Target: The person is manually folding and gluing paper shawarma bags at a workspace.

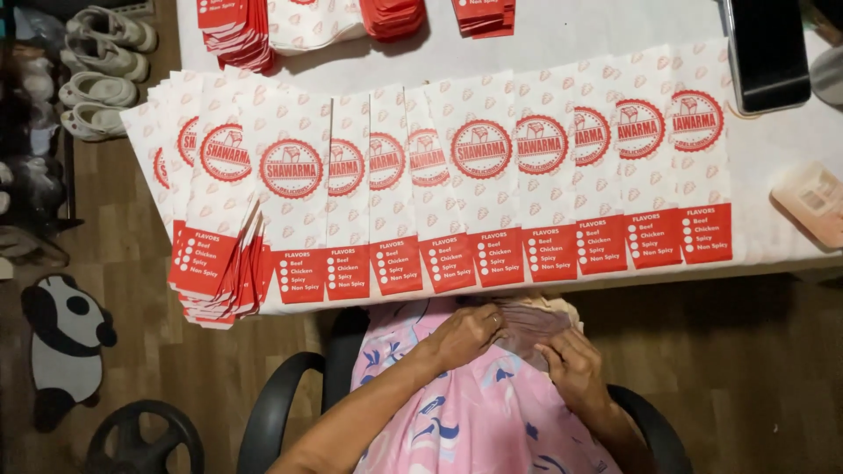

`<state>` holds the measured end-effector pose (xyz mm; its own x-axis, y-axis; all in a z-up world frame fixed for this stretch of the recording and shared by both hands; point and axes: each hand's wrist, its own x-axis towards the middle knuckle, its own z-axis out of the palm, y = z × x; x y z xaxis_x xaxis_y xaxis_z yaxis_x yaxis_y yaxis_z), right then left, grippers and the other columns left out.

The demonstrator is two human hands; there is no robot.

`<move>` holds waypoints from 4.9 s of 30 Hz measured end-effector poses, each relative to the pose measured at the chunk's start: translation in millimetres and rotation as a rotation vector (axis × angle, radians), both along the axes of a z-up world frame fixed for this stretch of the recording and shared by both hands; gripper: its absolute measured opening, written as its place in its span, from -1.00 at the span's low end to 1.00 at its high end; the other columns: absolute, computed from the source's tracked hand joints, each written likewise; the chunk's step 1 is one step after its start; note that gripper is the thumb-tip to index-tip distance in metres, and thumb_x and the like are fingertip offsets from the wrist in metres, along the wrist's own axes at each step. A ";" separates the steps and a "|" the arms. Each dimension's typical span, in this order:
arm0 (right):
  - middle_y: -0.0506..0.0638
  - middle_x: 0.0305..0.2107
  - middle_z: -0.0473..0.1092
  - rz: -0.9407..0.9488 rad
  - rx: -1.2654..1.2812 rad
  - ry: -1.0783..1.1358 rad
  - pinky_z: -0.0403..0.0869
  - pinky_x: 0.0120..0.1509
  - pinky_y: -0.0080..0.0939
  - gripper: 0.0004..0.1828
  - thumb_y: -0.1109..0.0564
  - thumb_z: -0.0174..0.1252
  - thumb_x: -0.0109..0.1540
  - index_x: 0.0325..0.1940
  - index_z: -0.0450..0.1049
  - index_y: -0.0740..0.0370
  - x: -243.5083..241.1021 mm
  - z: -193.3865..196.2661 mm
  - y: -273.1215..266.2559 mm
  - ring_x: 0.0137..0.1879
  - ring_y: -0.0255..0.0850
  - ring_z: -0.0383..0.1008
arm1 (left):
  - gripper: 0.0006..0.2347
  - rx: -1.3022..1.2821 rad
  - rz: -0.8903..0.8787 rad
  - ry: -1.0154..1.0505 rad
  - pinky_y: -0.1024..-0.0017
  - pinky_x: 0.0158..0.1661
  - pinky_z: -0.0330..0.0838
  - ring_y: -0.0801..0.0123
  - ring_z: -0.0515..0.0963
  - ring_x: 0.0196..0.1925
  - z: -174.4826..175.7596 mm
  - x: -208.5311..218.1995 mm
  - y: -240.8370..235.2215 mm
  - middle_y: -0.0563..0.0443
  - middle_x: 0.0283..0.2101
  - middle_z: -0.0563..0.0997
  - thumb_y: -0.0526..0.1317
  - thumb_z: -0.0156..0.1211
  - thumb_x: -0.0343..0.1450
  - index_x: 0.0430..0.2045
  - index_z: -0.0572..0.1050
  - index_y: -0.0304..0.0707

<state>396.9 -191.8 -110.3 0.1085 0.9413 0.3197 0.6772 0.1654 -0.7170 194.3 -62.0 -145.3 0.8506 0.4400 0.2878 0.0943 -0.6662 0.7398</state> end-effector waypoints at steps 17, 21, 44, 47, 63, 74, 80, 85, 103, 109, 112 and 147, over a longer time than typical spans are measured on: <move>-0.06 0.06 0.45 0.050 -0.453 0.036 0.44 0.20 -0.26 -0.77 0.29 0.10 0.14 -0.23 0.61 0.11 50.7 -25.7 -23.4 0.18 -0.16 0.54 | -0.69 -0.109 -0.045 0.086 0.12 -0.27 0.51 -0.11 0.57 -0.23 29.8 -18.6 10.9 -0.26 -0.11 0.48 -0.68 -0.04 0.27 -0.16 0.42 -0.53; -0.09 -0.06 0.62 0.065 -0.501 0.151 0.60 0.00 -0.40 -0.84 0.09 0.35 0.12 -0.28 0.74 0.16 50.3 111.0 29.8 -0.05 -0.37 0.68 | -0.94 -0.172 0.091 -0.161 0.18 -0.27 0.54 -0.05 0.61 -0.27 107.5 -24.6 12.4 -0.25 -0.21 0.53 -0.45 0.10 0.49 -0.25 0.51 -0.51; 0.18 -0.19 0.35 -0.600 -0.269 -0.361 0.34 0.02 0.15 -0.35 -0.24 0.60 0.29 -0.07 0.48 0.37 196.9 84.2 162.2 -0.05 0.13 0.33 | -0.52 0.262 1.248 0.295 0.01 -0.10 0.37 -0.08 0.34 -0.04 153.5 -94.8 123.0 -0.38 -0.01 0.34 -0.34 0.26 0.46 0.23 0.23 -0.55; 0.33 -0.03 0.31 -0.539 -0.350 -0.292 0.28 0.24 0.16 -0.40 -0.25 0.49 0.26 -0.03 0.50 0.32 174.3 97.2 171.6 0.16 0.25 0.30 | -0.50 0.222 1.219 0.326 -0.02 -0.06 0.31 -0.11 0.34 -0.05 154.1 -80.1 127.3 -0.41 -0.03 0.35 -0.28 0.27 0.45 0.22 0.23 -0.56; 0.23 -0.13 0.51 0.114 -0.511 0.896 0.55 0.08 0.04 -0.46 0.36 0.00 0.34 0.42 0.15 0.31 42.9 112.8 208.5 -0.11 -0.11 0.55 | -0.42 -0.093 1.067 0.245 -0.14 0.02 0.39 -0.33 0.41 0.00 158.9 -24.7 139.1 -0.42 -0.08 0.32 -0.24 0.24 0.43 0.25 0.19 -0.74; 0.30 0.00 0.38 0.204 -0.442 0.604 0.45 0.22 0.21 -0.23 0.18 0.41 0.16 0.36 0.21 0.44 -12.6 159.4 247.2 0.11 0.07 0.48 | -0.38 -0.578 0.936 0.132 0.13 0.03 0.53 -0.10 0.54 0.13 201.1 -11.2 147.2 -0.41 0.11 0.39 -0.12 0.34 0.38 0.26 0.27 -0.59; 0.14 -0.15 0.50 0.087 -0.501 0.851 0.55 0.14 0.00 -0.22 0.34 0.48 -0.05 0.23 0.38 0.38 -26.1 181.5 242.7 -0.04 -0.06 0.56 | -0.40 -0.747 0.959 0.006 0.32 -0.01 0.60 0.08 0.60 0.11 190.8 -27.1 152.8 -0.37 0.16 0.45 -0.15 0.35 0.35 0.26 0.31 -0.48; 0.14 -0.15 0.47 0.087 -0.528 0.688 0.55 0.05 -0.04 -0.30 0.27 0.47 0.01 0.20 0.38 0.38 -22.6 189.9 245.4 -0.05 -0.10 0.53 | -0.40 -0.799 0.955 -0.030 0.31 0.01 0.63 0.01 0.57 0.17 206.0 -25.8 147.0 -0.45 0.21 0.39 -0.23 0.34 0.35 0.26 0.27 -0.57; 0.34 -0.15 0.50 0.237 -0.482 -0.185 0.54 0.03 0.21 -0.29 0.19 0.31 0.21 0.39 0.16 0.12 -25.8 267.2 250.1 -0.03 0.27 0.58 | -0.40 -1.281 0.746 -0.804 0.35 0.07 0.41 0.31 0.45 0.09 206.8 28.0 137.8 -0.08 0.05 0.38 0.23 0.02 0.46 0.20 0.20 -0.26; 0.15 -0.43 0.56 0.215 -0.117 -0.342 0.58 -0.31 -0.16 -0.89 0.31 0.34 0.22 -0.19 0.56 0.27 -15.6 253.3 248.2 -0.31 0.01 0.63 | -0.26 -1.398 0.629 -1.243 0.09 0.33 0.27 0.11 0.35 0.35 195.9 40.4 146.2 -0.13 0.31 0.32 0.40 -0.17 0.44 0.35 0.19 -0.18; 0.09 -0.49 0.55 0.183 -0.075 -0.315 0.57 -0.35 -0.25 -0.95 0.31 0.32 0.27 -0.22 0.58 0.26 -14.0 245.9 245.4 -0.38 -0.08 0.61 | -0.23 -1.389 0.642 -1.269 0.05 0.39 0.18 0.05 0.26 0.44 193.5 42.6 146.0 -0.19 0.44 0.22 0.39 -0.16 0.43 0.42 0.11 -0.20; 0.08 -0.26 0.51 -0.161 0.174 0.463 0.47 0.20 -0.20 -0.69 0.47 0.49 0.08 -0.19 0.57 0.29 -10.6 130.7 189.4 -0.07 -0.13 0.57 | -0.55 -1.283 0.463 -1.374 0.10 0.11 0.56 0.31 0.66 -0.06 141.6 23.3 144.3 0.11 -0.16 0.66 -0.13 0.42 0.38 0.15 0.45 -0.14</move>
<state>386.2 -2.5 20.4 0.4145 0.8382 0.3545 0.3220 0.2292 -0.9186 217.5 82.3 -3.7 0.1330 0.9884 -0.0733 -0.9035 0.1513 0.4010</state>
